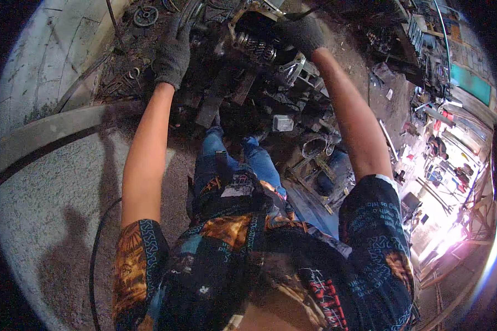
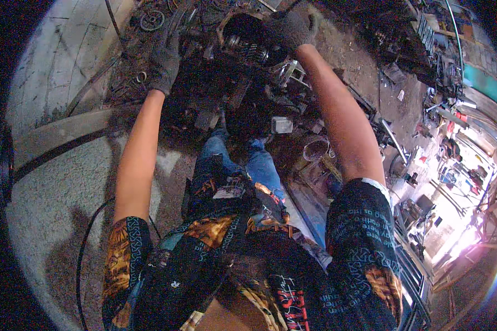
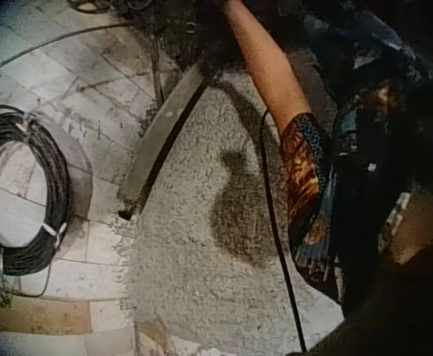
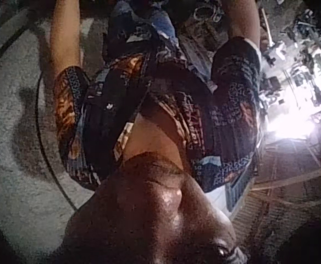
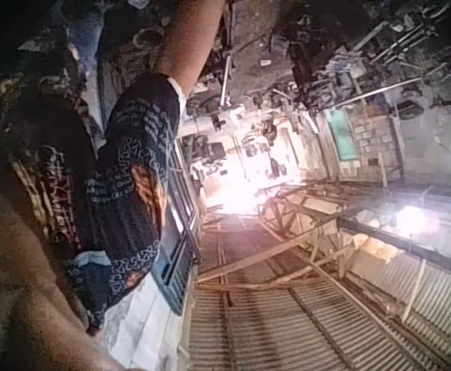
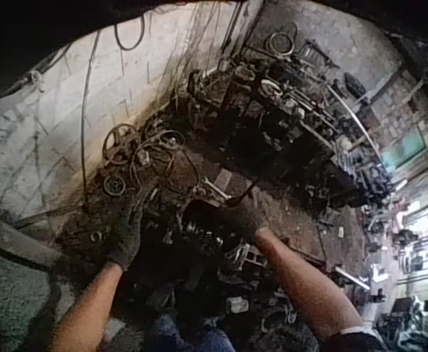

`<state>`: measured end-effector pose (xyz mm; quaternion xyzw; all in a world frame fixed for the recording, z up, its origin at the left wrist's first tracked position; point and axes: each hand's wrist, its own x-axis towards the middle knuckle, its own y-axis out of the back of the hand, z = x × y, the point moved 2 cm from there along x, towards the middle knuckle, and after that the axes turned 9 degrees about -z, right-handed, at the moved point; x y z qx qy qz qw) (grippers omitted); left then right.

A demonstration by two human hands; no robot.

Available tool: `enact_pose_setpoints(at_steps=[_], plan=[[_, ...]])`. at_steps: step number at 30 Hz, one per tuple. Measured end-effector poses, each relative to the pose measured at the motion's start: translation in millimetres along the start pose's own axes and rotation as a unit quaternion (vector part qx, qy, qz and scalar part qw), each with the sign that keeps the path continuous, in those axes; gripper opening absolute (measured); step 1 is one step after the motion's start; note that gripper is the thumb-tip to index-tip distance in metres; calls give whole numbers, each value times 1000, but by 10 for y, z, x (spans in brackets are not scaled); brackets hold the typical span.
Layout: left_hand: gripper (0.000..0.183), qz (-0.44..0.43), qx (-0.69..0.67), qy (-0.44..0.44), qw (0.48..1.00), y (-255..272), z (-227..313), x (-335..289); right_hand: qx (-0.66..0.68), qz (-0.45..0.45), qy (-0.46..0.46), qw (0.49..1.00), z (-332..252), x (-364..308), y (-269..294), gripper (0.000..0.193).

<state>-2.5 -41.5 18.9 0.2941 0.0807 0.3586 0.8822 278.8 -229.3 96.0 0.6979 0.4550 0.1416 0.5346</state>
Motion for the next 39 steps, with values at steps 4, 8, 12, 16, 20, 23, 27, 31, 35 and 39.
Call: enact_pose_setpoints(at_steps=[4, 8, 12, 16, 20, 23, 27, 31, 35, 39], plan=[[53, 18, -23, -8, 1000, 7, 63, 8, 19, -44, 32, 998, -9, -20, 1, 39], [52, 15, -2, 6, 1000, 15, 6, 2, 3, -38, 3, 999, -184, 59, -76, 33], [49, 15, 34, -28, 999, 71, -156, -21, -114, 188, 132, 967, -695, 75, 93, 51], [42, -24, 39, -22, 999, 74, 246, -36, -73, 124, 173, 974, -788, -6, 245, 42], [43, -2, 23, -18, 1000, 89, 157, -19, -4, -22, 202, 979, -601, -56, 353, 33], [45, 50, -4, -47, 998, 74, 130, -42, 37, -121, 207, 970, -284, -86, 157, 30], [44, -7, 1, -3, 1000, 55, 265, 3, -4, -8, 66, 998, 117, -82, -166, 27], [45, 14, 134, -73, 988, 122, 34, -66, 89, -32, 102, 990, -360, -224, 51, 27], [46, 25, 19, -58, 998, -1, 36, 32, 127, -120, 36, 984, -169, -184, 28, 27], [50, -30, 142, -44, 988, 11, -106, -11, 39, -103, 44, 993, -300, -203, 12, 34]])
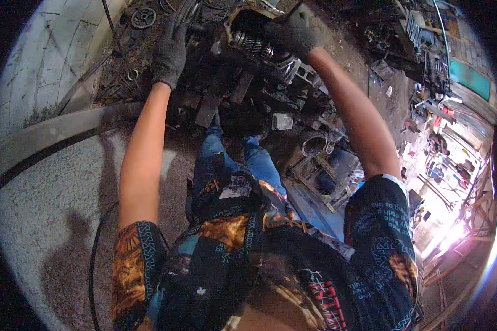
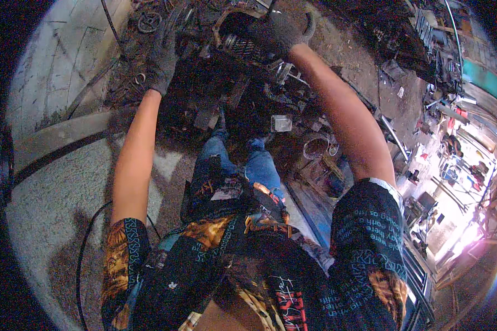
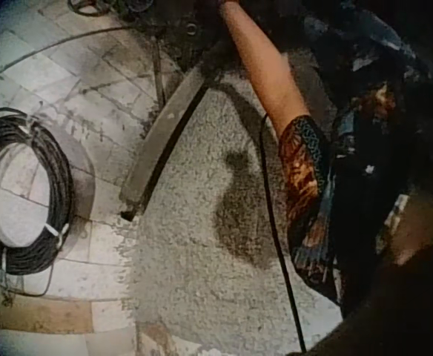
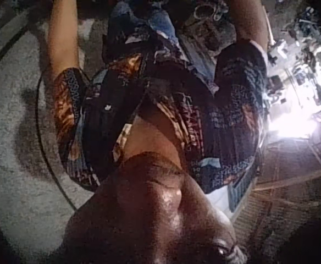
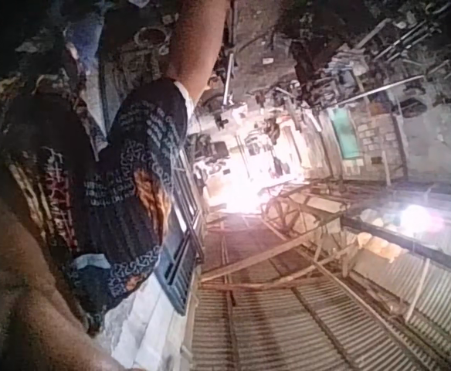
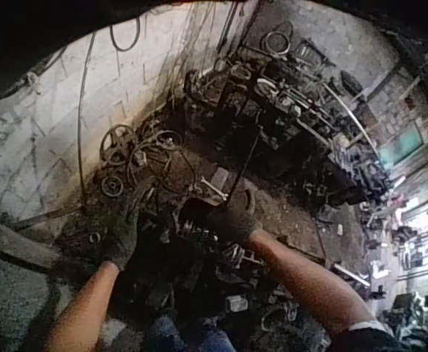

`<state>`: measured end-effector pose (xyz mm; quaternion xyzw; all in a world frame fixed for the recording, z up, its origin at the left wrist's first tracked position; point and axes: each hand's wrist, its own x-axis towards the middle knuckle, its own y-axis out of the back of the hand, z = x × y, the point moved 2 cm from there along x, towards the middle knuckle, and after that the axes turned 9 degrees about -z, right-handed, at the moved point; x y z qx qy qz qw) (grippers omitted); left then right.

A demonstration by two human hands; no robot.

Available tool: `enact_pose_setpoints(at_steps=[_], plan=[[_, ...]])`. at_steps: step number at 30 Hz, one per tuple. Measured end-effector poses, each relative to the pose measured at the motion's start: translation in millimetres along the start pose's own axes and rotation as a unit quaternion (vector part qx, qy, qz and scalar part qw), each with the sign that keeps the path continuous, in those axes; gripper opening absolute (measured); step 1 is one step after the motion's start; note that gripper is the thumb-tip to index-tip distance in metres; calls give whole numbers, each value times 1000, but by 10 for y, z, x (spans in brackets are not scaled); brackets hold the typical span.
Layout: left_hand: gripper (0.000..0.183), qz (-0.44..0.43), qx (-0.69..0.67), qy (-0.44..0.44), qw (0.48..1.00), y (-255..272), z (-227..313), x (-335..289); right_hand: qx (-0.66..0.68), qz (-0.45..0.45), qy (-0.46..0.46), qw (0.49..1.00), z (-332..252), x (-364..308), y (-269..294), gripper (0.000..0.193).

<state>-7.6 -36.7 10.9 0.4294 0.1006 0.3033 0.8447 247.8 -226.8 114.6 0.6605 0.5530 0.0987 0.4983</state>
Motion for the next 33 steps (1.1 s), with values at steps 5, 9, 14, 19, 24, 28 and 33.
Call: enact_pose_setpoints(at_steps=[5, 9, 14, 19, 24, 28, 33], plan=[[53, 28, 23, -75, 996, -22, -23, 41, -184, 155, 111, 964, -54, 71, -108, 45], [50, 8, -130, 42, 991, 63, 22, -24, -141, -21, 91, 986, -444, 72, 13, 45], [50, -2, -127, 34, 991, 23, 165, 6, -28, -8, 142, 989, -225, 46, 32, 44], [50, 62, -8, -73, 995, -34, -39, 23, -1, -97, -33, 995, -40, -5, -38, 41], [51, 34, -73, -21, 997, -106, -189, 51, 68, -52, 20, 996, -257, -47, 10, 37], [55, 44, -54, -57, 996, -104, -52, 79, -161, -22, 42, 986, -225, -75, 19, 35], [54, 43, 78, -64, 994, -80, -203, 8, -33, 5, 250, 968, -384, 63, -16, 38]])
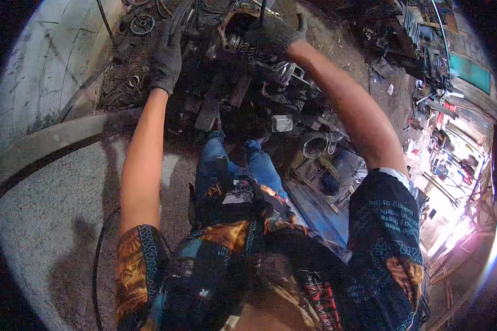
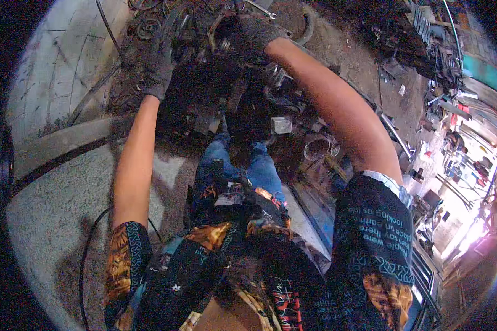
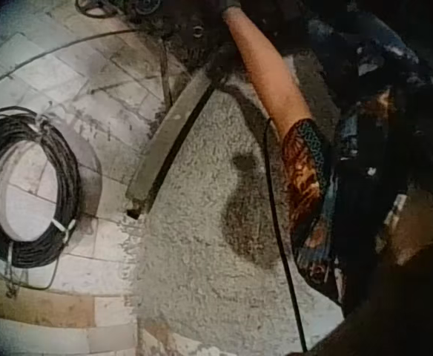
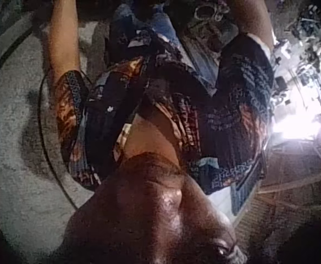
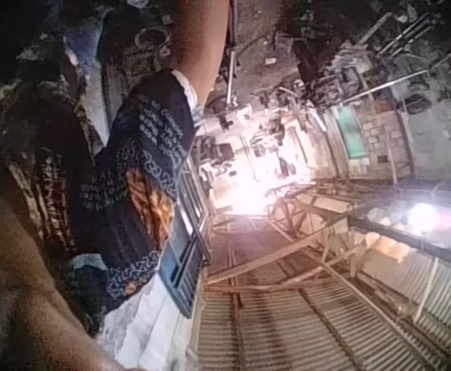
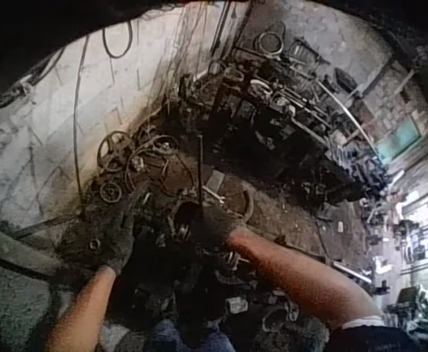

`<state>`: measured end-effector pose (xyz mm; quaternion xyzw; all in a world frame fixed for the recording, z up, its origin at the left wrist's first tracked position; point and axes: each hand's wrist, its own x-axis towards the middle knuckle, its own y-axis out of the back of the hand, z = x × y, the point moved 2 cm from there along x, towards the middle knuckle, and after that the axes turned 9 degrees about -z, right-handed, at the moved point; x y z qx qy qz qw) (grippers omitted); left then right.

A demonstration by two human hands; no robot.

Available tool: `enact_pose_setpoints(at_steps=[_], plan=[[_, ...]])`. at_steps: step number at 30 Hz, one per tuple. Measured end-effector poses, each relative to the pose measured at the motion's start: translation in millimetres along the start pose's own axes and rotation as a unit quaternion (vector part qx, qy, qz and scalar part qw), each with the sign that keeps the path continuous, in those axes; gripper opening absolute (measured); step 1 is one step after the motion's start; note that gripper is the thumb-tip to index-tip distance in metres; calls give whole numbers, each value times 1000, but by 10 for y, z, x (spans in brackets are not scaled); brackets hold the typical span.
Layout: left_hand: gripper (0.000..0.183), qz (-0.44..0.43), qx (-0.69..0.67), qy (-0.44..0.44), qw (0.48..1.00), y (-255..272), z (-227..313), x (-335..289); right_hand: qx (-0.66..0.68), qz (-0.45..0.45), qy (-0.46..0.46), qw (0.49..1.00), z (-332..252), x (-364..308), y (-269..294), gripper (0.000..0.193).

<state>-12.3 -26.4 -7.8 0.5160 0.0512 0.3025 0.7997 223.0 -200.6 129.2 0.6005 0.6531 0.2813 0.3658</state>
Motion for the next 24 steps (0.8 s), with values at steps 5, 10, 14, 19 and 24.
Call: enact_pose_setpoints(at_steps=[5, 10, 14, 19, 24], plan=[[52, 5, -159, 19, 987, 22, 133, 24, -29, 11, 74, 997, 268, -68, 73, 39], [48, -30, -156, 62, 985, 88, 151, 60, -101, -19, -97, 990, 867, -319, 310, 23], [47, 15, 47, -45, 998, 72, 76, -26, 193, 85, -268, 940, 646, -352, 226, 25], [46, 4, 1, -33, 999, 22, 305, 96, 89, 25, -273, 957, 745, -399, 147, 35], [50, -13, -60, -11, 998, 136, 106, 9, -62, -232, -372, 897, 19, -72, 280, 46]])
